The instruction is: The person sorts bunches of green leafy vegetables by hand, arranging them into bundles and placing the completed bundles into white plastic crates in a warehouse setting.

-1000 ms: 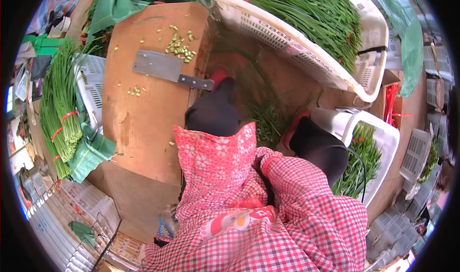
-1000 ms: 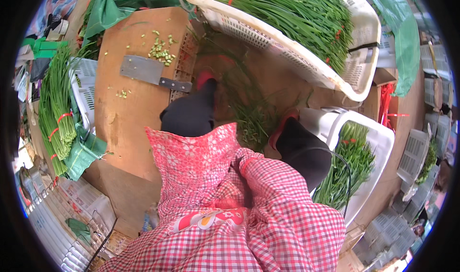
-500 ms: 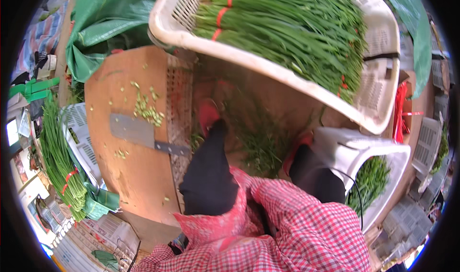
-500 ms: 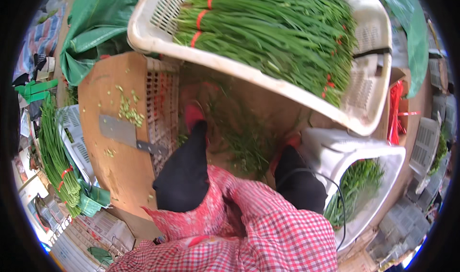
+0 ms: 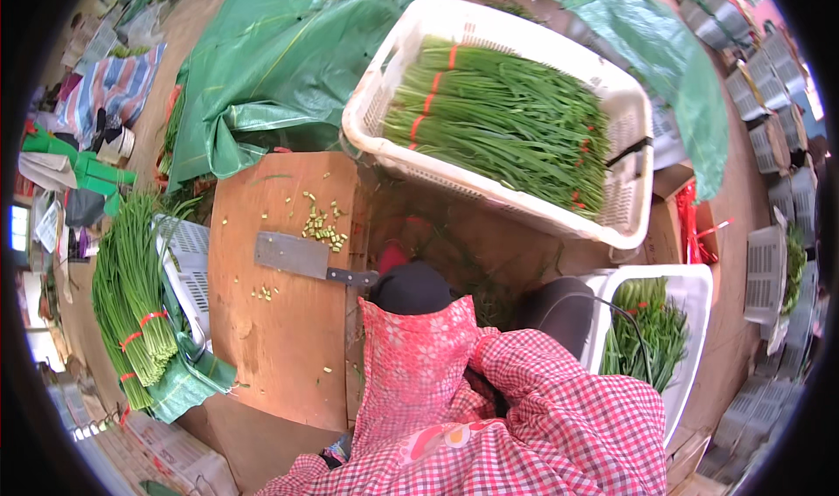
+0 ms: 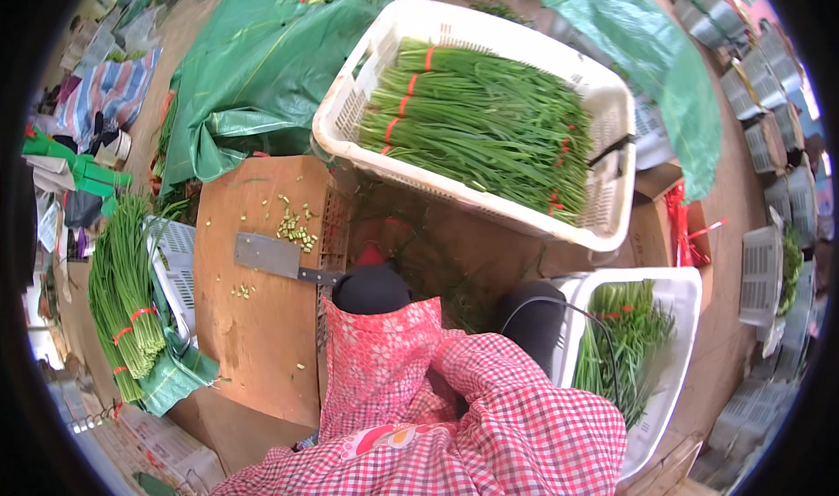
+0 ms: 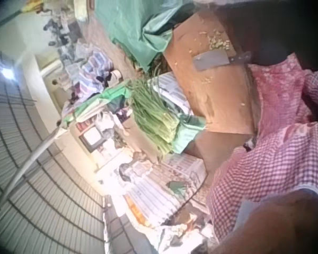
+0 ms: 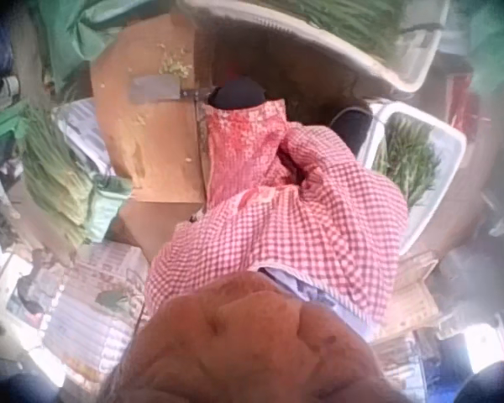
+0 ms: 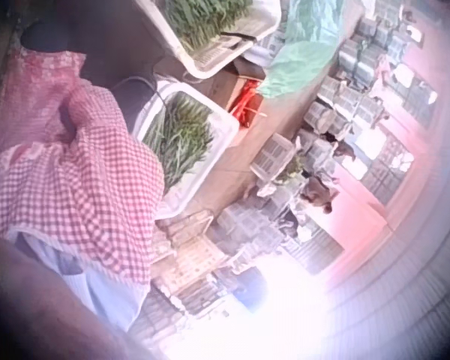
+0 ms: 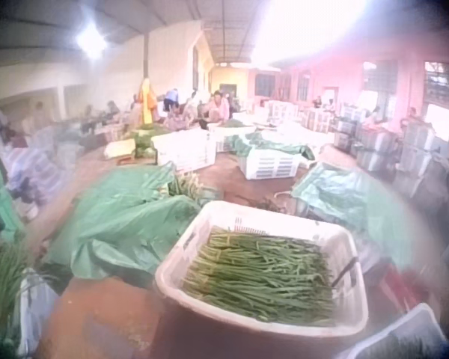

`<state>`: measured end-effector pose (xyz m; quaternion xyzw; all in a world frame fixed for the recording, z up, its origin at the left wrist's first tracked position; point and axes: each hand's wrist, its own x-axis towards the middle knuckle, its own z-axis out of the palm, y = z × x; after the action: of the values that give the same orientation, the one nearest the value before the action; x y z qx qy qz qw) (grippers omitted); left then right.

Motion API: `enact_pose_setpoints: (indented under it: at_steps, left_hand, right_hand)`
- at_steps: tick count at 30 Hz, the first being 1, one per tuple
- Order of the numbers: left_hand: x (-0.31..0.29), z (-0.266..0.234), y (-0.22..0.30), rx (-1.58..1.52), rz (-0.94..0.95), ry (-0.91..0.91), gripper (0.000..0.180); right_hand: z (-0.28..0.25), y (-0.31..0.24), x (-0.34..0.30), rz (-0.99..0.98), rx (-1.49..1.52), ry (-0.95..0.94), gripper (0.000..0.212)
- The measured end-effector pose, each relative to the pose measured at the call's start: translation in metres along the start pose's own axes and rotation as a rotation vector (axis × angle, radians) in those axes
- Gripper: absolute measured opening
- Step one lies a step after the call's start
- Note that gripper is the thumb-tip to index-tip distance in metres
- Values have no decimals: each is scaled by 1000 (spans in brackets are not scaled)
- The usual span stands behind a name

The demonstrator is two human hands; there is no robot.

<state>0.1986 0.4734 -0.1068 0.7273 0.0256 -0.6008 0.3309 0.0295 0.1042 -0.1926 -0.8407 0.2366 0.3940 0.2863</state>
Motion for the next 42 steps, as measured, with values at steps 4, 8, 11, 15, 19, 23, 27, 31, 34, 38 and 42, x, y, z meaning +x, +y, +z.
enact_pose_setpoints:
  at_steps: [4, 8, 11, 15, 19, 23, 27, 31, 34, 38, 42]
  left_hand:
    - [-9, -14, -22, 62, 70, -68, 25]
    - [-24, -33, -30, 230, 140, -214, 24]
    - [-34, -64, 9, 525, 400, -397, 24]
    - [-91, -16, 177, 595, 812, -65, 16]
    - [-89, 96, 288, 113, 940, -406, 36]
    - [-45, 218, 347, 22, 1083, -880, 30]
    - [-17, 290, 389, -428, 993, -984, 34]
    - [33, 300, 408, -670, 781, -828, 41]
    - [61, 281, 390, -950, 546, -765, 80]
    - [52, 254, 396, -1035, 550, -679, 82]
    - [53, 237, 409, -980, 426, -577, 52]
  right_hand:
    - [-13, 11, -27, 16, -12, 80, 42]
    - [-43, 16, -66, -6, -28, 177, 42]
    - [-83, 22, -104, -88, -15, 291, 42]
    - [-152, 20, -192, -209, 278, 465, 43]
    - [-188, 40, -235, -363, 734, 605, 34]
    - [-232, 76, -195, -500, 1079, 610, 34]
    - [-305, 95, -122, -530, 905, 650, 33]
    - [-378, 120, -30, -486, 432, 739, 33]
    - [-426, 105, 44, -289, 132, 705, 36]
    - [-454, 89, 141, -123, -131, 669, 42]
    - [-451, 86, 202, -35, -166, 603, 41]
